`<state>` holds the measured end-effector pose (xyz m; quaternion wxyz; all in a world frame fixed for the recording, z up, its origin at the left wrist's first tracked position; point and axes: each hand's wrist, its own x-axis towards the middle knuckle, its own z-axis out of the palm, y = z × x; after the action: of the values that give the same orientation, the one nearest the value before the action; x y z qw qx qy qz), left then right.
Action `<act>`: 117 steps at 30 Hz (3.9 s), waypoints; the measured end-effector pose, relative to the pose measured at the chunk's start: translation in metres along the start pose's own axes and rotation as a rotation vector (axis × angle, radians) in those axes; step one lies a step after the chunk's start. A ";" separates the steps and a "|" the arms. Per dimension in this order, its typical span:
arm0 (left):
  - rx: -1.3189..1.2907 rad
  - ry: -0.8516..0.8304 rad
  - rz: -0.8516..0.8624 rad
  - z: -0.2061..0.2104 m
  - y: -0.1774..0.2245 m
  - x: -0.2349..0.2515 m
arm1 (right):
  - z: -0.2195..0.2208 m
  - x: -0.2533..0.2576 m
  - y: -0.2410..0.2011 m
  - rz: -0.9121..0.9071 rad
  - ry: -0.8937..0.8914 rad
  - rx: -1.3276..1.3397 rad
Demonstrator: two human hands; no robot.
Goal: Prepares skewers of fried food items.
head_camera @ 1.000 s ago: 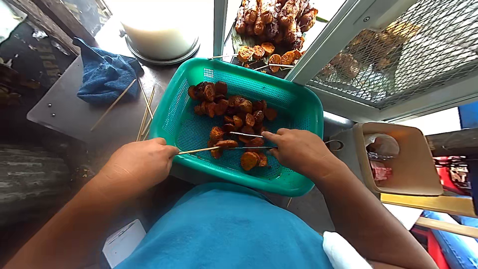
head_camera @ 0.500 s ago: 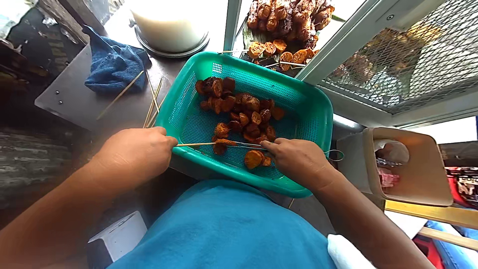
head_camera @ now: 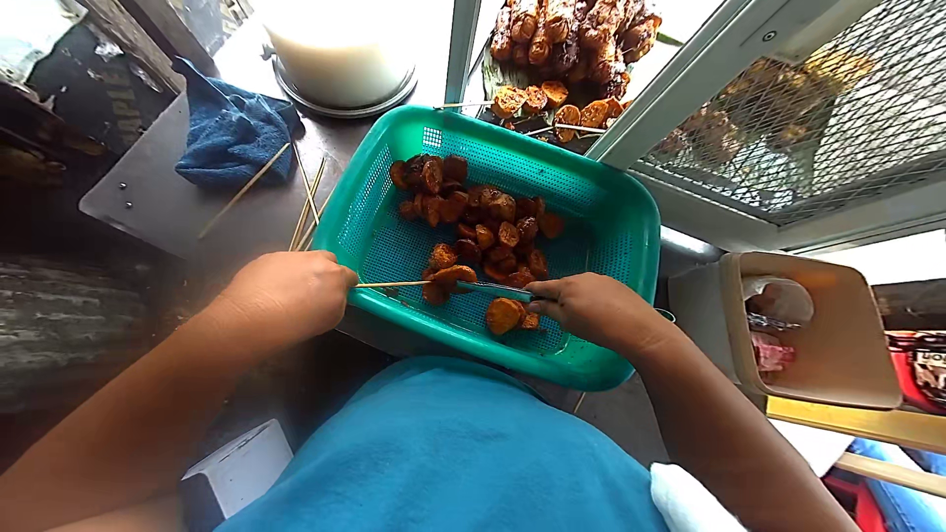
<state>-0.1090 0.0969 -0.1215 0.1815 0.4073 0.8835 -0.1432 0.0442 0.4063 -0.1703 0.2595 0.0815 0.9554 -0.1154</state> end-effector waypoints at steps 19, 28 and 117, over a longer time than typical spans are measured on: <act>-0.044 -0.003 -0.002 0.005 -0.003 0.002 | -0.006 -0.001 -0.003 -0.063 0.045 -0.046; -0.159 0.158 0.033 0.010 0.002 0.003 | -0.004 -0.012 0.010 0.020 0.085 -0.006; -0.621 0.443 -0.293 0.119 -0.097 0.074 | 0.038 -0.045 0.020 0.279 0.066 0.069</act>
<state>-0.2045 0.0378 -0.2502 0.0789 0.2241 0.9511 0.1975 0.1047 0.4108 -0.1825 0.2385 0.2262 0.9382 -0.1082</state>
